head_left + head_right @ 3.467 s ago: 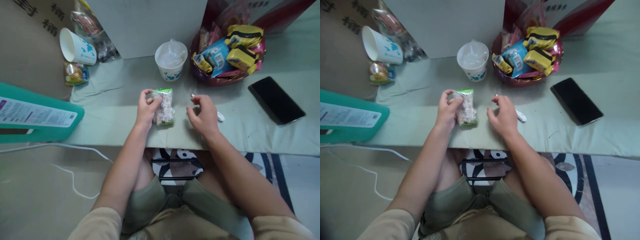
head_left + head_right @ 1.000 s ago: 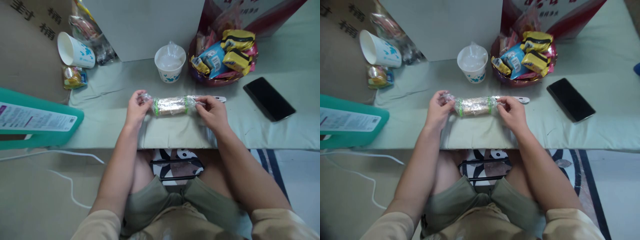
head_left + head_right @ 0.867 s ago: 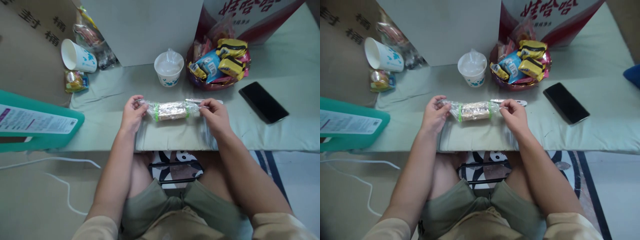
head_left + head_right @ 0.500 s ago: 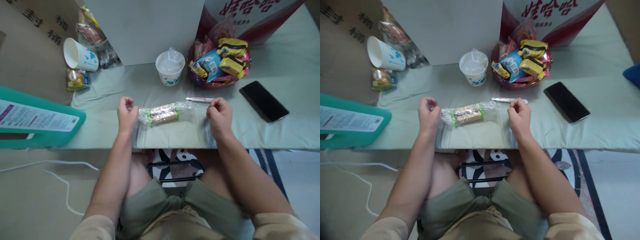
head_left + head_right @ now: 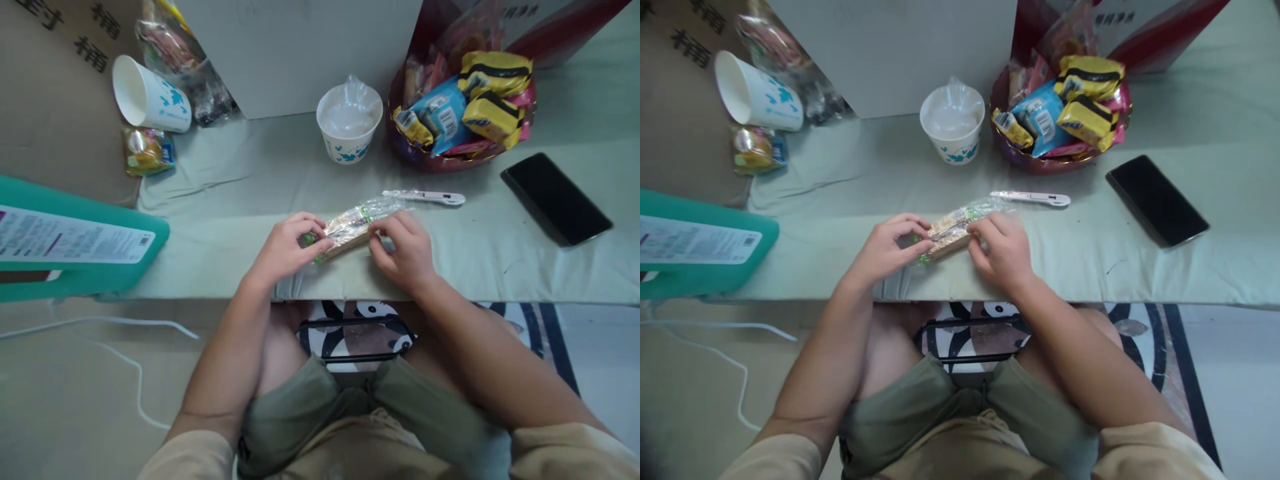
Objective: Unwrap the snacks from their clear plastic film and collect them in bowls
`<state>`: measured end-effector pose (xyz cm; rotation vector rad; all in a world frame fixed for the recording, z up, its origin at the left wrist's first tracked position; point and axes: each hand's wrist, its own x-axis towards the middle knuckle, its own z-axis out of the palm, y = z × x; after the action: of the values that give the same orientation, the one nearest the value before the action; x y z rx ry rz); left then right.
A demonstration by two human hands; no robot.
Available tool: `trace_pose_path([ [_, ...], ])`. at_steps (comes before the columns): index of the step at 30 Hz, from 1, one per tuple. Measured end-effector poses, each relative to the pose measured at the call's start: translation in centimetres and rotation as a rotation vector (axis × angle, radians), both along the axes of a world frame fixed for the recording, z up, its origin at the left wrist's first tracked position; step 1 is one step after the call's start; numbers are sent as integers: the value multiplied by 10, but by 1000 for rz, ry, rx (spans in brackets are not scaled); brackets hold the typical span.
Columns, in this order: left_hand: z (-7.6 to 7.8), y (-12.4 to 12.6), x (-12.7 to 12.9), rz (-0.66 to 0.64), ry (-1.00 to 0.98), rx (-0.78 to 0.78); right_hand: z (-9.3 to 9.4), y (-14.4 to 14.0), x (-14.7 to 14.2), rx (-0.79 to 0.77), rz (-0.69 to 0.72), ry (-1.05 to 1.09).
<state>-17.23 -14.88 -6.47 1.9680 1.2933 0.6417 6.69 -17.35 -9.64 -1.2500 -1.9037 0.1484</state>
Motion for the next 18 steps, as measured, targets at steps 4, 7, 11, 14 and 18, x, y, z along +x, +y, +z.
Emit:
trace_pose_path([
  [4, -1, 0, 7, 80, -91, -24, 4, -3, -3, -266, 112, -27],
  [7, 5, 2, 9, 292, -454, -149, 7, -5, -5, -356, 62, 88],
  [11, 23, 1, 12, 412, -901, -401, 9, -17, -20, -724, -7, 608],
  [14, 32, -3, 17, 335, -939, -469, 13, -27, -39, -1045, 44, 1155],
  [18, 36, -10, 28, 252, -899, -509, 20, -27, -57, -1206, 203, 1597],
])
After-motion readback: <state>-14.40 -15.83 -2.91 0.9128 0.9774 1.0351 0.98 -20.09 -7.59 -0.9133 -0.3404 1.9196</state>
